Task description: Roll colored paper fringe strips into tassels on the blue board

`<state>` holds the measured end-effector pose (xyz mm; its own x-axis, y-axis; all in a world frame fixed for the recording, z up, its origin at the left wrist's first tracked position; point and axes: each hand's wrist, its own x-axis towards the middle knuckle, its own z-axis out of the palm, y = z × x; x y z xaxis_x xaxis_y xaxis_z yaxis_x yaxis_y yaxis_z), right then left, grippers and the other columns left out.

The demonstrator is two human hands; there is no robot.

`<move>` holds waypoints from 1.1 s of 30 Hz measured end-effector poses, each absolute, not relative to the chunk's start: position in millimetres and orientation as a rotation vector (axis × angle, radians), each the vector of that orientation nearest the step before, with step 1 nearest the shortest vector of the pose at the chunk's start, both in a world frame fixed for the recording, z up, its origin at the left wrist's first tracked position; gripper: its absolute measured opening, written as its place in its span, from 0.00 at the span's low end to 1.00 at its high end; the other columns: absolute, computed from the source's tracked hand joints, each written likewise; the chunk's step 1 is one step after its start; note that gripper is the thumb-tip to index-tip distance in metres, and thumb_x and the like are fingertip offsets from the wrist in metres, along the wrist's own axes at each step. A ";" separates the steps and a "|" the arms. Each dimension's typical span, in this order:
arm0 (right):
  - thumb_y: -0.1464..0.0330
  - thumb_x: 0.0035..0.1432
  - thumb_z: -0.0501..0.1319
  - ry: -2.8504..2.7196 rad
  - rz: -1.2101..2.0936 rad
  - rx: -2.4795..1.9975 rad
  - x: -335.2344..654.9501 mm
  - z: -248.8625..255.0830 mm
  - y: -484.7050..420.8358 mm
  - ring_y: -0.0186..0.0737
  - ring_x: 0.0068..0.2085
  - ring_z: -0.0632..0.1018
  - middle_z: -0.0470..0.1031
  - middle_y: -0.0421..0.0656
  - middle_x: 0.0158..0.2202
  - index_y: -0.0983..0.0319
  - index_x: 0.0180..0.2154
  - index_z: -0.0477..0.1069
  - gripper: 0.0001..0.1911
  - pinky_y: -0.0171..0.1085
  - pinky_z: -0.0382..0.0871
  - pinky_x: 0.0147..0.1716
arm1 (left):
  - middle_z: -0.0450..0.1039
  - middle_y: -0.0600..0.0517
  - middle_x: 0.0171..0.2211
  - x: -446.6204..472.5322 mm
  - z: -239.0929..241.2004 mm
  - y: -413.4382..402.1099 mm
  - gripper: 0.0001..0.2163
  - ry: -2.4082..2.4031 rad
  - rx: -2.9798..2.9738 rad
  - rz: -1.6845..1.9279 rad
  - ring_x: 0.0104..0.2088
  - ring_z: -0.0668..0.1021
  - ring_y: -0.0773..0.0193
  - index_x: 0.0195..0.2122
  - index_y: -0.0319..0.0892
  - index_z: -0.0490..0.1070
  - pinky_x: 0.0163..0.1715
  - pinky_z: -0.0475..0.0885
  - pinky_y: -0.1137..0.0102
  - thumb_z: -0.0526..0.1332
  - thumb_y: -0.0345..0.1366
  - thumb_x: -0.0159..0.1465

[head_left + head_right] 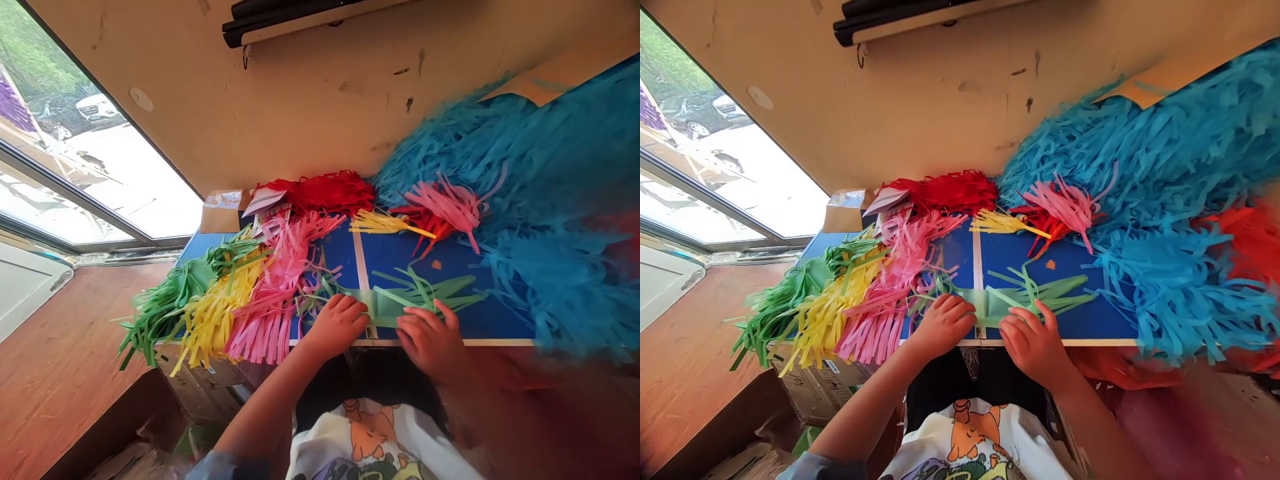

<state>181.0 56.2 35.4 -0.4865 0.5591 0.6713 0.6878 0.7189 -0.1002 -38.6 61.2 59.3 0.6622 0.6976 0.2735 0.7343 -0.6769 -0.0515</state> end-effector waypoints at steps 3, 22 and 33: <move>0.73 0.55 0.53 -2.394 -0.125 -0.859 188.7 26.1 52.8 0.39 0.49 0.71 0.75 0.42 0.44 0.60 0.45 0.68 0.15 0.48 0.46 0.57 | 0.73 0.51 0.45 -41.3 51.4 51.6 0.06 -1.101 -2.814 -0.291 0.42 0.73 0.62 0.37 0.40 0.68 0.43 0.66 0.67 0.53 0.31 0.64; 0.53 0.51 0.58 -2.131 -0.392 -1.203 242.5 55.3 47.2 0.55 0.51 0.69 0.62 0.56 0.56 0.60 0.60 0.49 0.39 0.52 0.61 0.48 | 0.73 0.48 0.45 -41.7 48.9 38.4 0.15 -1.142 -2.885 -0.305 0.46 0.73 0.61 0.54 0.41 0.61 0.43 0.68 0.66 0.50 0.32 0.66; 0.75 0.55 0.50 -2.617 0.109 -0.665 203.9 9.4 60.7 0.42 0.55 0.66 0.71 0.46 0.50 0.62 0.43 0.70 0.16 0.47 0.59 0.53 | 0.70 0.52 0.50 -44.7 47.0 39.6 0.11 -1.275 -2.970 -0.205 0.49 0.71 0.60 0.46 0.43 0.68 0.44 0.66 0.65 0.56 0.35 0.63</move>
<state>203.9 60.7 9.4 -0.7895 0.4713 0.3932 0.4371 0.8814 -0.1789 -44.7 39.6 47.0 0.6829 0.7264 0.0775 0.7141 -0.6862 0.1387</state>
